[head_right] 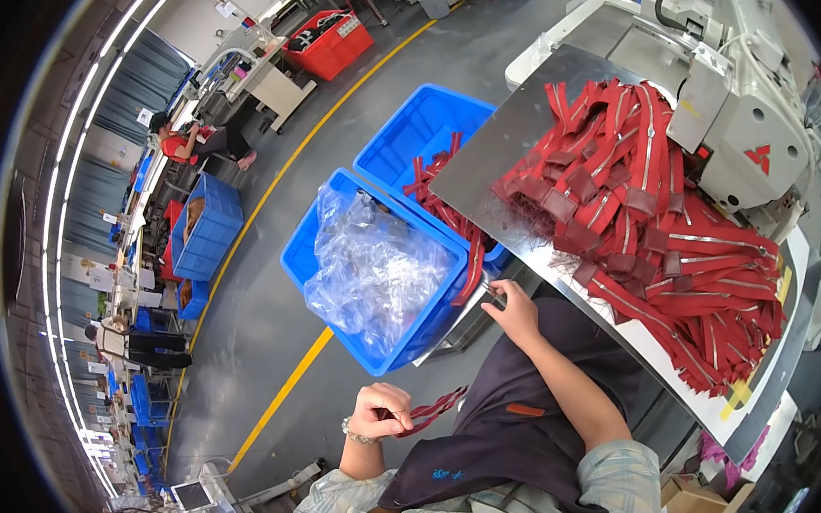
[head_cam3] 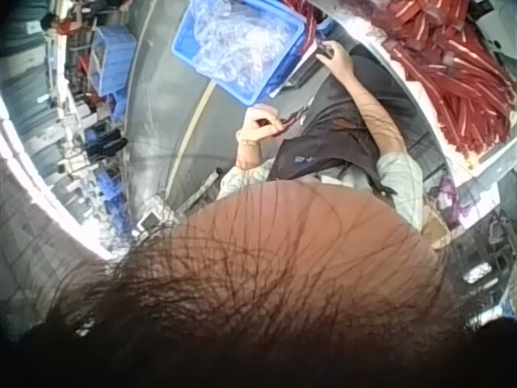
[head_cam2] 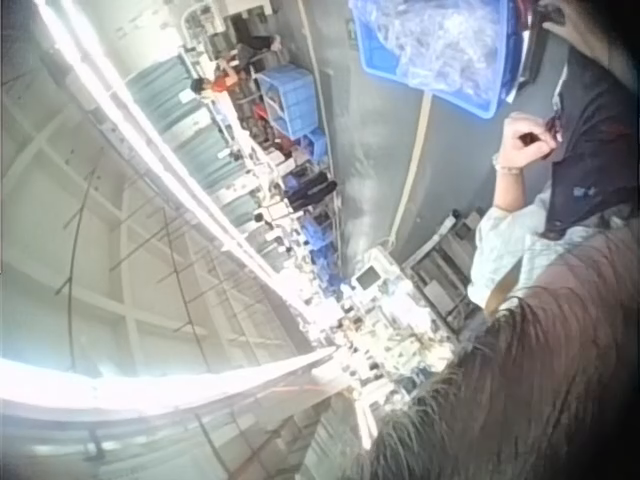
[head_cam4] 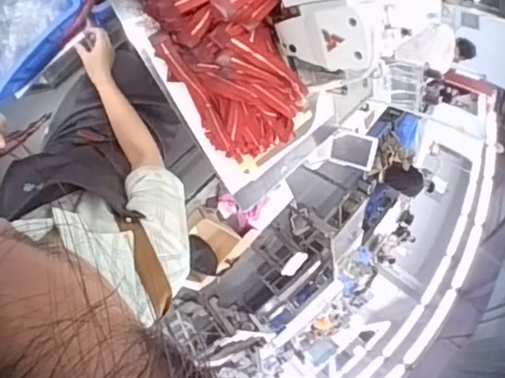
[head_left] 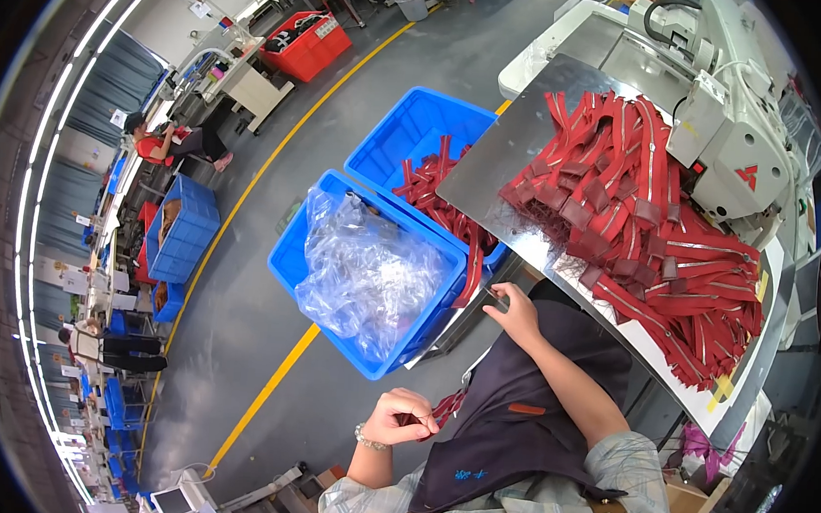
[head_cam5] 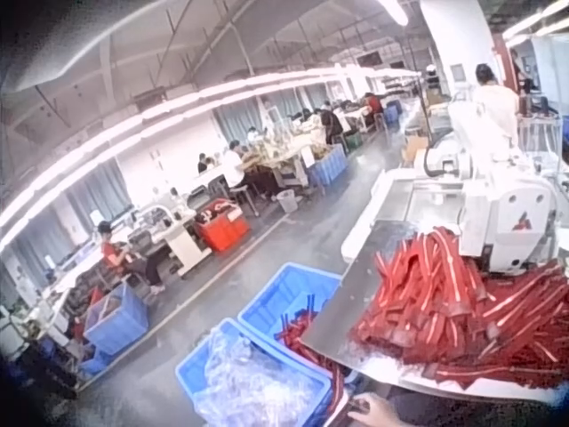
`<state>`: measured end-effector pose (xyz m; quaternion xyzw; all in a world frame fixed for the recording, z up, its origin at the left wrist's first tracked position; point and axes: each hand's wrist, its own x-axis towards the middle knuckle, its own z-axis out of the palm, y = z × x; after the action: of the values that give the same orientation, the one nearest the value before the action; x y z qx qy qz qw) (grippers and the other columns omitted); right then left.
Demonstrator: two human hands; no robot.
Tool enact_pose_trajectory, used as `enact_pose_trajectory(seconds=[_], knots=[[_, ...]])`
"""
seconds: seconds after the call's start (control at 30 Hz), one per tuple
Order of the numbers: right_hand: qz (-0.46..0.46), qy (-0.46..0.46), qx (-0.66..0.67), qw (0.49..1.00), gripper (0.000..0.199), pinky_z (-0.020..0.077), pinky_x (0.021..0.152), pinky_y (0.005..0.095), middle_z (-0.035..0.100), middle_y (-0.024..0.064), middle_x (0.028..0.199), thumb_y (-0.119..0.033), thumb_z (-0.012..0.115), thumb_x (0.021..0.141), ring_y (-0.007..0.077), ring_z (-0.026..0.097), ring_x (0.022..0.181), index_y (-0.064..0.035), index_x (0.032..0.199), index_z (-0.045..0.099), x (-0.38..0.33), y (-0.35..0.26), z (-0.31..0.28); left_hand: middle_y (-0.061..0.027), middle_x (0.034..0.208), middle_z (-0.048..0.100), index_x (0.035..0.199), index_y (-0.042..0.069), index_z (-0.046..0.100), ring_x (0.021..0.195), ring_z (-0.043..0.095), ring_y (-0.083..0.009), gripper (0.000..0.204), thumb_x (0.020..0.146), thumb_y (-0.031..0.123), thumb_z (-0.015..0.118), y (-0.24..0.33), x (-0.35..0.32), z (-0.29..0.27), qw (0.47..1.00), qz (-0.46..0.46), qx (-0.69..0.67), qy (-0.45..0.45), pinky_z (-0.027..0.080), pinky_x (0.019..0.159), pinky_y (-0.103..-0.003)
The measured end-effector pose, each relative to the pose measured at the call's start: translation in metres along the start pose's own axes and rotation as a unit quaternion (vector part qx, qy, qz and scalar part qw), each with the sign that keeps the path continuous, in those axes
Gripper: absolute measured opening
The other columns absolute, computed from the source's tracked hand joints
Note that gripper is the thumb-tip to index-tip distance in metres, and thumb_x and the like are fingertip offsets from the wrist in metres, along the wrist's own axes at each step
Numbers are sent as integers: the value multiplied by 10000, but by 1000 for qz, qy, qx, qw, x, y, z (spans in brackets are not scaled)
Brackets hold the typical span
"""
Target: Assembling red zipper components manually at an industrial workstation.
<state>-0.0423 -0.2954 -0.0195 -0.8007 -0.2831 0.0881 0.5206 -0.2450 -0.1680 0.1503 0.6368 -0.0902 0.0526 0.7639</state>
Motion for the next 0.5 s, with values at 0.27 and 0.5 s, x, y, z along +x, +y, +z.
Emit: enact_pose_trajectory(seconds=[0.27,0.5], knots=[[339,-248,317,850,342,192,373,187,371,-42,545,-348,418,894,26,269,413,-29,875,537,-24,-20,-23,-140,599,606,634,-34,582,419,495,-184,119,658,55,657,-3,7,1,999,27,-31,-13,335,407,-288],[404,-392,453,691,409,164,351,168,374,-26,564,-381,366,910,12,206,376,0,972,502,-31,-46,-19,-105,600,606,646,-28,609,443,491,-163,71,685,26,632,-4,6,0,999,7,-11,-46,346,416,-273]])
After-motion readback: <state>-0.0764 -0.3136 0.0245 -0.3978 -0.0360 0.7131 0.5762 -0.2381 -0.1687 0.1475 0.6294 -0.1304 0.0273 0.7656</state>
